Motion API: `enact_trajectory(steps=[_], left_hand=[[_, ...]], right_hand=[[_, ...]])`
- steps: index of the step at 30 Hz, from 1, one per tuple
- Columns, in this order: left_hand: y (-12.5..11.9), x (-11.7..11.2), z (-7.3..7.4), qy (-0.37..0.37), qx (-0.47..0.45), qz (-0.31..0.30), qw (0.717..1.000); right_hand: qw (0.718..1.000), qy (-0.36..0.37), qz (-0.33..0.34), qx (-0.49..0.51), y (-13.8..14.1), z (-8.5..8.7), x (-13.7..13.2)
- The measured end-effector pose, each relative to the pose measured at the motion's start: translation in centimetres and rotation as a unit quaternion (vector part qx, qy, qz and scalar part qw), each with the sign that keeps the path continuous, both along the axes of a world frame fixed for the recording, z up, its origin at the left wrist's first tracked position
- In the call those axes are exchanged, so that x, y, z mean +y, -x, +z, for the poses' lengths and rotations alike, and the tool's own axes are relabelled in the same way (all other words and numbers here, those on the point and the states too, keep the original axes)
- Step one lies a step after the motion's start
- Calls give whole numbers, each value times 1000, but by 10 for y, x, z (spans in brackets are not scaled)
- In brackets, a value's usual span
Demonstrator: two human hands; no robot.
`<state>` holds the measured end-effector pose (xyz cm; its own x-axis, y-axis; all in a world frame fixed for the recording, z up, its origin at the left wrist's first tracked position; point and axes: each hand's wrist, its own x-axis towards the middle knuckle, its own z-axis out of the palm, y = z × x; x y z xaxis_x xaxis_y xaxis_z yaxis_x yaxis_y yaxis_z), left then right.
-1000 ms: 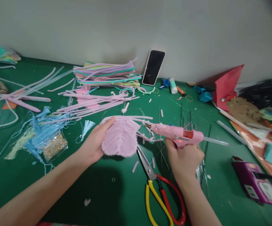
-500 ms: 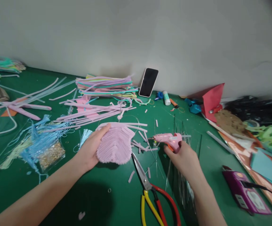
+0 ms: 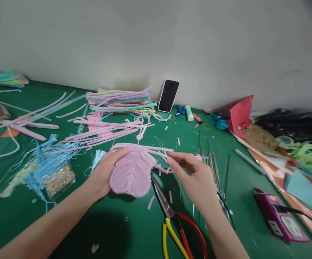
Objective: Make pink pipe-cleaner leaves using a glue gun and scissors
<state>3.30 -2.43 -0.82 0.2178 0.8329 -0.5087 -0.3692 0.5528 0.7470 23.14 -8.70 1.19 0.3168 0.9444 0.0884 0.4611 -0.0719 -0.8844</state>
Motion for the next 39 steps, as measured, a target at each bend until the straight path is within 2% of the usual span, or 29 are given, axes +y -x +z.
enact_trajectory(steps=[5, 12, 19, 31, 39], left_hand=[[-1, 1, 3, -4, 15, 11, 1000], [-2, 1, 4, -22, 3, -9, 1000], [1, 1, 1, -54, 15, -17, 998], [-1, -1, 4, -79, 65, 1, 995], [-2, -2, 5, -103, 52, 7, 993]], right_hand=[[1000, -15, 4, -5, 5, -9, 1], [1000, -2, 0, -21, 13, -14, -5], [999, 4, -8, -31, 17, -13, -8], [999, 13, -17, -23, 21, -9, -12], [998, 38, -23, 33, 24, -7, -14]])
